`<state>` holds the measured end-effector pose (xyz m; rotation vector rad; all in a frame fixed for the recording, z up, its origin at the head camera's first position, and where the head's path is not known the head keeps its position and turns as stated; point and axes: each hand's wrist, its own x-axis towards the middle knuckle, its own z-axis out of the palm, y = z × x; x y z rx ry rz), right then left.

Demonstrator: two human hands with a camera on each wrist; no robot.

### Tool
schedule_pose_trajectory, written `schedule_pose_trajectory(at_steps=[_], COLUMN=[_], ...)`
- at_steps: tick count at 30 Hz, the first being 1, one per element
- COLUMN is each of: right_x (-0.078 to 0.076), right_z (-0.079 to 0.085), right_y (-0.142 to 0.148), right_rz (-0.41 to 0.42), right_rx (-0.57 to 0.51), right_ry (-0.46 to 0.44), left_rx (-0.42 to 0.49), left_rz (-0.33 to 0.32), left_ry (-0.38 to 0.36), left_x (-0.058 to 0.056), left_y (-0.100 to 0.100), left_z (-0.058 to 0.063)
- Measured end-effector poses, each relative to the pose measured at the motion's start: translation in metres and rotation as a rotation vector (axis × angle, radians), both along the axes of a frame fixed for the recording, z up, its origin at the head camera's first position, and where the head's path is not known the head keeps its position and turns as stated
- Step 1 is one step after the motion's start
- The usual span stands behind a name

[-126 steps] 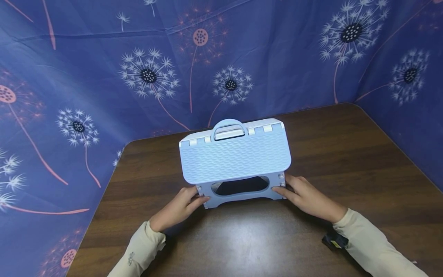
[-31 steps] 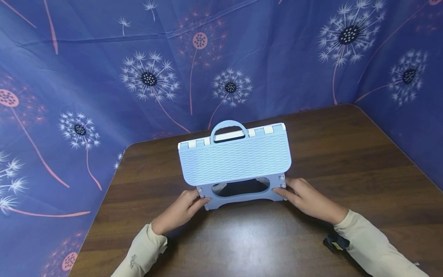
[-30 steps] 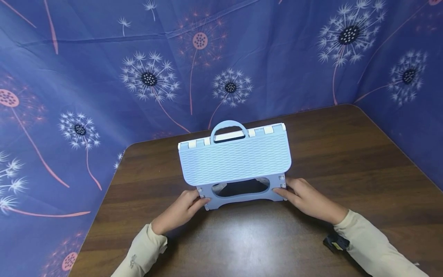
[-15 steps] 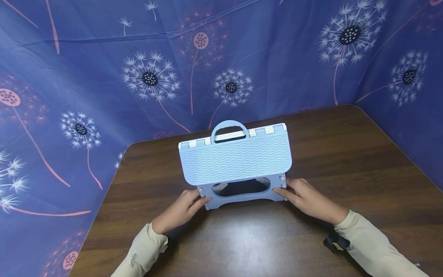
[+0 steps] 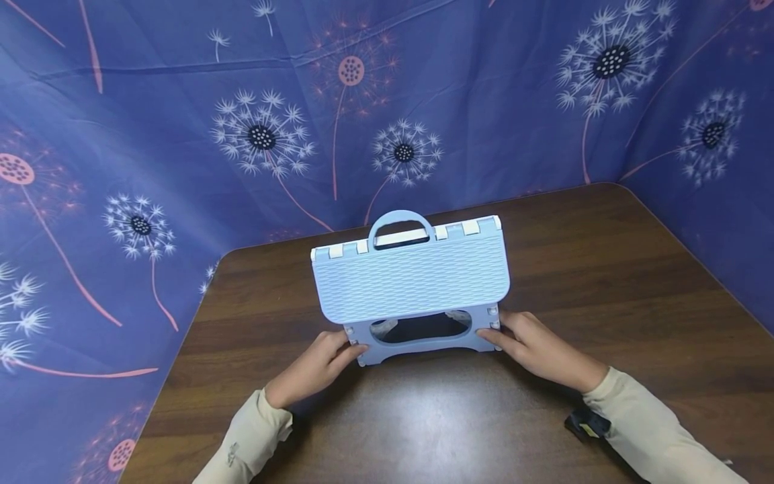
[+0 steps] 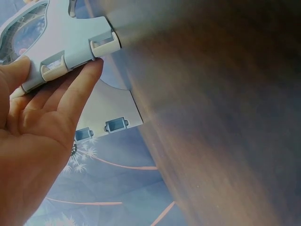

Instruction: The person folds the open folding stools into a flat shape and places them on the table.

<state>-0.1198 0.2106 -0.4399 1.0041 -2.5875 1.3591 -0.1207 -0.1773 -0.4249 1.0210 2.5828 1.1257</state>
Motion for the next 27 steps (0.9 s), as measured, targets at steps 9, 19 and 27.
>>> schedule_pose_trajectory(at_steps=[9, 19, 27], right_x=[0.0003, 0.0007, 0.0008], right_z=[0.0010, -0.0005, 0.0017], right_y=[-0.0002, 0.0001, -0.0008], right_rz=[-0.003, 0.003, 0.001], right_rx=[0.006, 0.003, 0.005], right_ry=[-0.003, -0.011, -0.004], left_rx=[-0.011, -0.021, -0.019], left_rz=[0.006, 0.010, 0.012], left_ry=[0.009, 0.008, 0.000], left_x=[-0.0006, -0.0007, -0.0005], left_y=[0.0006, 0.0007, 0.0003], left_z=[-0.0003, -0.0016, -0.0011])
